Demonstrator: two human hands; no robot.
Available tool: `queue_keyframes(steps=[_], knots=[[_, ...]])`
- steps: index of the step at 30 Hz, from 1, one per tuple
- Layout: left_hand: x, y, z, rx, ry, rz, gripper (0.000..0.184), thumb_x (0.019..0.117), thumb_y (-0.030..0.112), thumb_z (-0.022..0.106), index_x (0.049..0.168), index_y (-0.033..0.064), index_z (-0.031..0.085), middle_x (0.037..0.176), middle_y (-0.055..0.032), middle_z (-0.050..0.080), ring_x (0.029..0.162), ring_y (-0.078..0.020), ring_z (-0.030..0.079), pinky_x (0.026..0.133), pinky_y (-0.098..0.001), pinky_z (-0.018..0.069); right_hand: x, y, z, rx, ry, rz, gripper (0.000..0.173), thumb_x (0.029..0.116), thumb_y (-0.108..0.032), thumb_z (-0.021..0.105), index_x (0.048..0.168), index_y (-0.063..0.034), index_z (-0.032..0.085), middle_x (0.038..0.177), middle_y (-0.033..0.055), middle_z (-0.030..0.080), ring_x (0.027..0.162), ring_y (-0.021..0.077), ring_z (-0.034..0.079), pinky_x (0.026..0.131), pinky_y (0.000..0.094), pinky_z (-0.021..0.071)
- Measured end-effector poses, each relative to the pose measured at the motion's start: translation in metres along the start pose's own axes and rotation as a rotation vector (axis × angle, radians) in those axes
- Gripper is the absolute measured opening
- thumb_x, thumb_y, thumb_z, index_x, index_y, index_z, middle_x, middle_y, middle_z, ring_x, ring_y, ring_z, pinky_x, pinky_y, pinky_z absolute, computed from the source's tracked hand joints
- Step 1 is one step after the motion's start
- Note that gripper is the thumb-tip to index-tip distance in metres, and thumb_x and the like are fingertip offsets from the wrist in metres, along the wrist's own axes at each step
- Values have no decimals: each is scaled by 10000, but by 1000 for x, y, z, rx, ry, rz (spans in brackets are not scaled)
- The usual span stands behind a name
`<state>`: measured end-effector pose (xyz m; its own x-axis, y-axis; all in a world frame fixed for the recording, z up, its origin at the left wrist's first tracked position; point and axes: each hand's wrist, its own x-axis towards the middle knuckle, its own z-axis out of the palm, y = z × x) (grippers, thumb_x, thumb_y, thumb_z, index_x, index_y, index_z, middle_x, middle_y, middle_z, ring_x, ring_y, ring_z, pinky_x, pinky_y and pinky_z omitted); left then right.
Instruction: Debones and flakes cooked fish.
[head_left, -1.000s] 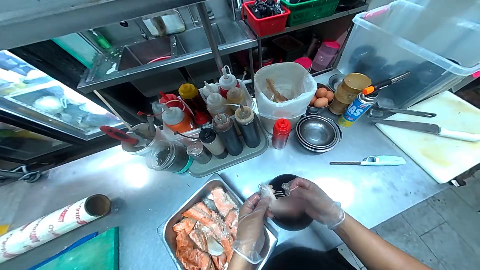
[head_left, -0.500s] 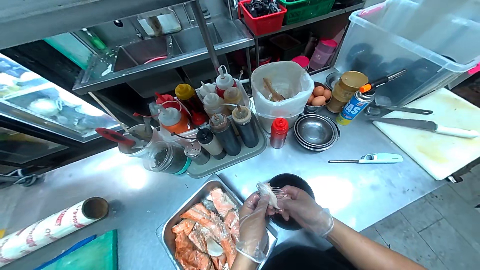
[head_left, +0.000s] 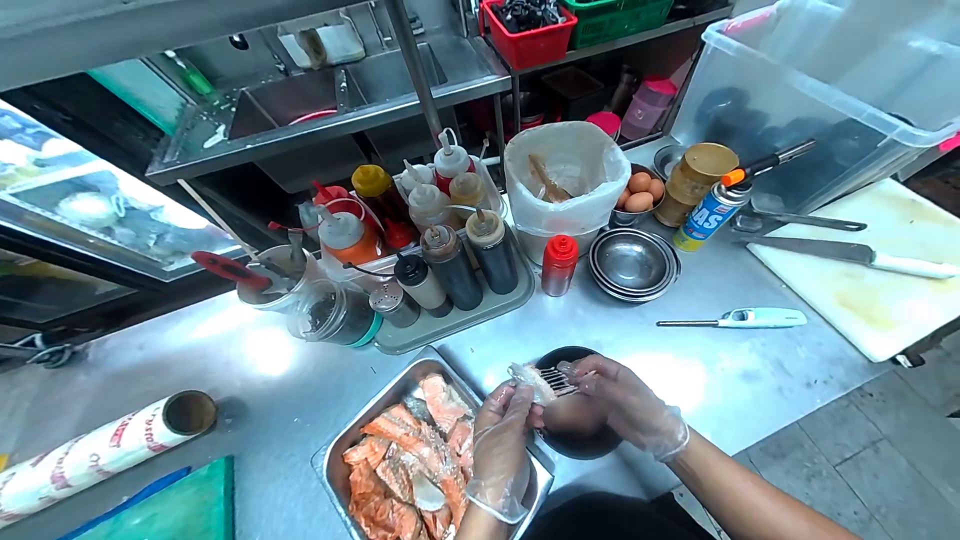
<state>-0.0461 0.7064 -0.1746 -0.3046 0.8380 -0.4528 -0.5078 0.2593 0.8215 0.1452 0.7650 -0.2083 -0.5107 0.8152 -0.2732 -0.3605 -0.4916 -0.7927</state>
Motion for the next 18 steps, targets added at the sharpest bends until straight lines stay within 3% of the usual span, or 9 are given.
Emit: queue_keyframes(steps=[3, 8, 14, 18], knots=[[-1, -5, 1, 39, -55, 14, 129, 999, 27, 593, 1046, -83, 641, 788, -154, 661, 637, -183, 633, 613, -307, 575, 1, 2, 9, -100, -58, 55, 284, 905, -176, 729, 1144, -53, 637, 975, 92, 698, 780, 162, 667, 696, 342, 579], [-1, -10, -2, 114, -74, 60, 139, 998, 49, 605, 1017, -70, 674, 778, -148, 669, 621, -179, 624, 597, -306, 565, 1, 9, 23, -136, -35, 76, 182, 903, -112, 727, 1048, -29, 654, 846, 86, 696, 647, 141, 636, 585, 301, 549], [-2, -11, -5, 91, -57, 80, 141, 1003, 38, 582, 974, -71, 667, 768, -150, 661, 620, -181, 623, 602, -306, 566, 0, 8, 28, -159, -7, 91, 169, 909, -78, 699, 1054, -26, 629, 838, 95, 688, 618, 141, 623, 558, 296, 536], [-3, -12, -5, 34, -15, 94, 147, 1011, 31, 567, 1015, -79, 663, 775, -143, 656, 616, -174, 619, 597, -302, 566, -3, 2, 24, -157, 5, 79, 148, 912, -80, 690, 1044, -32, 642, 792, 78, 677, 628, 146, 631, 577, 311, 548]])
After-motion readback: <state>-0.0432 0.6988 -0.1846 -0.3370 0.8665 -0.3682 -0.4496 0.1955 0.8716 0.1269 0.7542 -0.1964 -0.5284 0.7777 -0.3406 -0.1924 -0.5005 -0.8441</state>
